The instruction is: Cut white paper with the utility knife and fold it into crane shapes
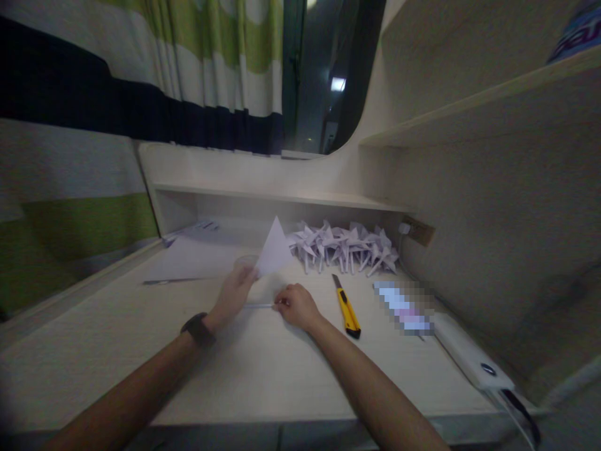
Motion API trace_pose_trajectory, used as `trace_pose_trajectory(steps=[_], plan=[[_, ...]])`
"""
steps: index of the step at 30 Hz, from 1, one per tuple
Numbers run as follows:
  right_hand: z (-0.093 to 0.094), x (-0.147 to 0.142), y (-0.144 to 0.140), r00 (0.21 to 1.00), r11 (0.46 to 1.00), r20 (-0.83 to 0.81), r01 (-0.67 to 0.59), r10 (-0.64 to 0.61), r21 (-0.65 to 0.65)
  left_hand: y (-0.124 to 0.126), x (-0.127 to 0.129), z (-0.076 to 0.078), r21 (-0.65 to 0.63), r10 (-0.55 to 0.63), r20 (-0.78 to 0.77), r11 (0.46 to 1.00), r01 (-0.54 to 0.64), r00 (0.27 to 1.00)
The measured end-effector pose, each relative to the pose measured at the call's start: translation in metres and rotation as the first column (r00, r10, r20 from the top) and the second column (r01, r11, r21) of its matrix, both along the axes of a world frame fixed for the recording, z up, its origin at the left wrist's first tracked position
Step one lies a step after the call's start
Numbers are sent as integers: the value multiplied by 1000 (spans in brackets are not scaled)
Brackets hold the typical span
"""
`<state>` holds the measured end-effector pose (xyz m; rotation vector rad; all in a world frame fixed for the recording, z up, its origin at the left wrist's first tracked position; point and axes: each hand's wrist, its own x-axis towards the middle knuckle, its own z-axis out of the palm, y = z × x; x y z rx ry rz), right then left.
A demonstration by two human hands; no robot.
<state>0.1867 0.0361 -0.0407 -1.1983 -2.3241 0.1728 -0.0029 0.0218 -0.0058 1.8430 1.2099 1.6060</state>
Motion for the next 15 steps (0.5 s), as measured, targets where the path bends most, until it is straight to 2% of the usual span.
trace_pose_trajectory(steps=[5,8,10,12,13,15], plan=[[3,19,12,994,993,-42,99,-102,-61,2,-10,3,30,88,17,996,-88,996],[7,32,17,983,982,-60,169,-175,-86,3,-12,4,21,84,30,996,-85,996],[10,36,18,968,971,-92,230,-235,-59,3,-11,4,-7,53,45,999,-52,998],[13,34,17,937,966,-235,245,-257,-80,1,-9,5,-59,-1,77,998,6,997],[14,32,15,903,968,-354,211,-246,-135,-1,-8,5,-91,-36,96,995,45,995],[18,23,9,750,955,-627,18,-208,-296,-4,-5,6,-146,-120,119,980,137,986]])
